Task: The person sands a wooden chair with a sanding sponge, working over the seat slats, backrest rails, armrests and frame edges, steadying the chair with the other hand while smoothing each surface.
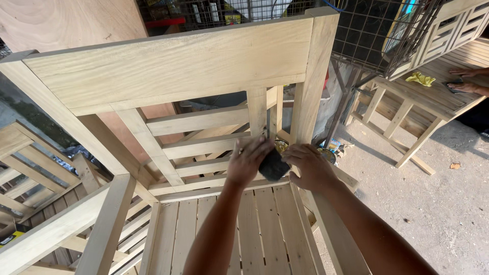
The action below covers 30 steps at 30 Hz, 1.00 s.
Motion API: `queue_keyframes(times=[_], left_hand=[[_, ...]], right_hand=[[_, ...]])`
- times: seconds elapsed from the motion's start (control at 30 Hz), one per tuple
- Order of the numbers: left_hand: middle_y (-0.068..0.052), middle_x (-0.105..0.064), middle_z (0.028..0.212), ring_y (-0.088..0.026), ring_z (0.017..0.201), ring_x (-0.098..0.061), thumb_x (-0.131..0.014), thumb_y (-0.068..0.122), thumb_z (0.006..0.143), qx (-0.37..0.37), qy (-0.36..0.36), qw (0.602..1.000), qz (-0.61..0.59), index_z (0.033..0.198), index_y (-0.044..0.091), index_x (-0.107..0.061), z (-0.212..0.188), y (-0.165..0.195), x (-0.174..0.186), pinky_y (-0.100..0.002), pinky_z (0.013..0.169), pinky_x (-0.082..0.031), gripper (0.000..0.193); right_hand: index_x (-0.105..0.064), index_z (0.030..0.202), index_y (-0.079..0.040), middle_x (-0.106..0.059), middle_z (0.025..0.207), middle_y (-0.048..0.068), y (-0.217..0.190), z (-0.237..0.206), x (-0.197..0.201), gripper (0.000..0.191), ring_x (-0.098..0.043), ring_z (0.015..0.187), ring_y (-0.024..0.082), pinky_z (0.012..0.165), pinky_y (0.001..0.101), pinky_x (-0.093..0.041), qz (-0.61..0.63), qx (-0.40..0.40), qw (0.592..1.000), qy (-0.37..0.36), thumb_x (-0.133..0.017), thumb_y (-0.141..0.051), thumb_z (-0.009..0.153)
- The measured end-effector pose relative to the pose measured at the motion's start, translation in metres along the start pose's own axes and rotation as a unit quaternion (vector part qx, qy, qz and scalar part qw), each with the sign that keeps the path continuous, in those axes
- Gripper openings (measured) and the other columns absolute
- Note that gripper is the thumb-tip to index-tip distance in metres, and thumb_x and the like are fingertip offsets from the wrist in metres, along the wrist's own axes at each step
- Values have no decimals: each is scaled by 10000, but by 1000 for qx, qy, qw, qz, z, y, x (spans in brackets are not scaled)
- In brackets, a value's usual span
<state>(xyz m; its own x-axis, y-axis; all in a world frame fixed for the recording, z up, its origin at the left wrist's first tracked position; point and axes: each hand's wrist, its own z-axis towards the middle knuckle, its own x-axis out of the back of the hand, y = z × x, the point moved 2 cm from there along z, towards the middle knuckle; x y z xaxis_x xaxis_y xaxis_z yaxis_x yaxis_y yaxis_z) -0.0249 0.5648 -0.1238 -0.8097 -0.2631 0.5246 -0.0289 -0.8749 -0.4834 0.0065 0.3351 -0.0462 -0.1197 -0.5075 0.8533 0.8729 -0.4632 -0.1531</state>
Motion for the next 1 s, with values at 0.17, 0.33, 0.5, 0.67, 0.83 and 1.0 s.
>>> queue_keyframes(times=[0.17,0.33,0.5,0.67,0.83,1.0], left_hand=[[190,-292,1664,-107,1569,-182,-475,255,1005,37,-62,997,-36,1543,403,-490,-17,3,-5,-571,1277,-79,558],[210,-295,1684,-98,1578,-206,-489,329,1023,-17,-134,991,10,1563,377,-468,-69,19,-9,-540,1267,-156,543],[217,-284,1675,-93,1575,-197,-527,320,1010,27,-57,998,-7,1566,394,-453,-48,-2,-20,-567,1285,-125,565],[206,-327,1632,-98,1522,-243,-567,214,932,67,-187,973,-120,1470,371,-512,-44,24,-9,-627,1246,-149,563],[31,-512,1518,-235,1413,-442,-603,165,900,237,-205,911,-266,1423,222,-547,-40,81,26,-601,1142,-356,530],[-253,-764,1152,-346,924,-764,-475,210,1076,567,-67,631,-525,1448,100,-570,89,89,62,-412,766,-567,400]], right_hand=[[-678,1275,-154,-544,1437,74,3,0,-4,540,-471,1346,296,1087,453,-421,25,-96,989,-112,-769,-259,754],[-754,1112,-192,-574,1425,31,6,1,-8,314,-495,1355,277,1062,446,-467,-3,-108,986,-124,-744,-288,813],[-761,1063,-193,-604,1392,-9,9,3,-16,242,-561,1306,238,1003,430,-527,1,-129,985,-115,-715,-271,838],[-745,1087,-154,-620,1375,29,16,1,-21,242,-549,1319,267,1024,430,-512,16,-95,993,-67,-698,-245,868],[-526,1401,-62,-492,1529,130,11,-29,-17,512,-427,1447,335,1166,460,-412,38,-57,998,16,-663,-262,950],[-115,1622,-46,-155,1656,225,7,-72,-12,926,-207,1504,402,1132,466,-341,152,-266,951,-38,-638,-369,930]])
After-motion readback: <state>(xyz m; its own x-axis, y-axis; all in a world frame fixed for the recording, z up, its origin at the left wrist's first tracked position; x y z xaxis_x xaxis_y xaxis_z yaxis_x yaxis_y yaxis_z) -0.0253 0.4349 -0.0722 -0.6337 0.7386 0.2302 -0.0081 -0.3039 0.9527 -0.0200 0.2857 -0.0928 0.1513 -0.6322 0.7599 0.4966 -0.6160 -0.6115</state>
